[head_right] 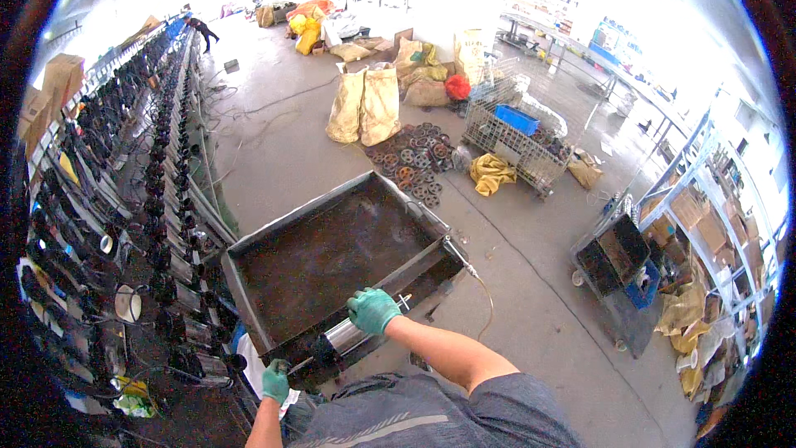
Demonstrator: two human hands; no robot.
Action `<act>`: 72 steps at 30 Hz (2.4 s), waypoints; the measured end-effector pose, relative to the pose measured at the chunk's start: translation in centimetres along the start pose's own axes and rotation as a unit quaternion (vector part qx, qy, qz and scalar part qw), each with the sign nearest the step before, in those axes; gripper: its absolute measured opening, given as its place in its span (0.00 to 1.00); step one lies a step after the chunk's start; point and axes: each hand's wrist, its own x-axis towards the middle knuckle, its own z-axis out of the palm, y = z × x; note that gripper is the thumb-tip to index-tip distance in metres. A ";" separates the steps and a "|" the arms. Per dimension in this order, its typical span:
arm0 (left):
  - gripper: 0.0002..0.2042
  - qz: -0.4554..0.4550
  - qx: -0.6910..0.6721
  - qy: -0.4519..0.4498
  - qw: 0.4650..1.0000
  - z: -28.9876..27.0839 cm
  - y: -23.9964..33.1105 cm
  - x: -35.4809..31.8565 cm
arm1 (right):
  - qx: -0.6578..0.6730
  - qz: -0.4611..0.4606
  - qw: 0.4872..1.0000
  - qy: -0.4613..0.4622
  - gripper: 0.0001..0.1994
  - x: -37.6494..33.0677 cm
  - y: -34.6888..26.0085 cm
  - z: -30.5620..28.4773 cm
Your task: The person repeatedly picks up a cylindrical metal pump from a metal tray, places it on a rack, and then returns it to the tray. This cycle is performed multiple times in a workshop setting.
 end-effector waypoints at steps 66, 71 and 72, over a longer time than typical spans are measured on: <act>0.11 -0.065 -0.324 0.045 0.943 2.0 -1.6 -3.0 | 0.002 -0.031 0.999 0.045 0.09 0.6 -0.5 -0.3; 0.22 -0.247 -0.220 0.010 0.944 1.7 0.8 -0.4 | -0.017 -0.054 0.996 0.063 0.07 0.6 0.5 1.1; 0.21 -0.241 -0.227 0.023 0.943 2.2 0.1 -1.1 | -0.022 -0.056 0.996 0.060 0.07 0.7 0.2 1.0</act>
